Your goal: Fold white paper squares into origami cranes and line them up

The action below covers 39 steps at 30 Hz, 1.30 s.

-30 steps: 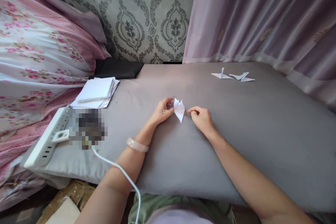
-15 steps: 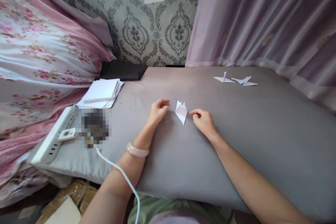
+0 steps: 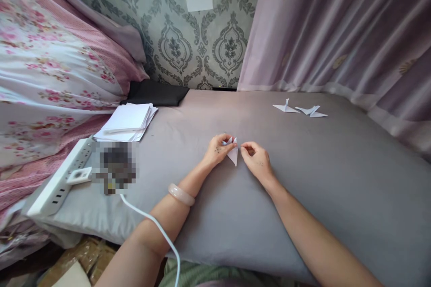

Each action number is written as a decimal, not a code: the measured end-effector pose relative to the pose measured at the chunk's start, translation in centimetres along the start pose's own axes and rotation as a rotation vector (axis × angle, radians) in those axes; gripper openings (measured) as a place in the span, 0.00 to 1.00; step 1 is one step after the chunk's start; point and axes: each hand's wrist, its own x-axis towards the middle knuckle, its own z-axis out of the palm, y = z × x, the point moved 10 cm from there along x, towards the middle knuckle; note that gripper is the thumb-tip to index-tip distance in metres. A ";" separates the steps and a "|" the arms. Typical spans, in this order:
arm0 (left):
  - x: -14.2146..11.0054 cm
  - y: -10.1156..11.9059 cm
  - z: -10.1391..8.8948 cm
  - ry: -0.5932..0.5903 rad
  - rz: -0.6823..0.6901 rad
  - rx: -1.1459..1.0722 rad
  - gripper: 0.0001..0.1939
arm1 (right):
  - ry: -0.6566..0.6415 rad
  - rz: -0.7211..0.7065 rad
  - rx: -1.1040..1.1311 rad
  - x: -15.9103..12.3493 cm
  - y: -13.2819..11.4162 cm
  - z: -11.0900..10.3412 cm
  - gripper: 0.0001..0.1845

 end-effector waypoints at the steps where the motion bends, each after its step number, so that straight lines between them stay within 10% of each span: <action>1: 0.0 -0.1 0.1 -0.004 -0.002 -0.011 0.08 | 0.006 -0.013 0.011 0.0 -0.3 0.0 0.09; 10: -0.1 0.3 0.0 0.017 0.024 0.087 0.06 | 0.062 -0.186 0.104 0.1 -2.8 0.1 0.08; 39: -0.6 2.5 0.4 -0.003 0.152 0.307 0.07 | 0.040 -0.089 0.040 1.0 -2.5 0.4 0.06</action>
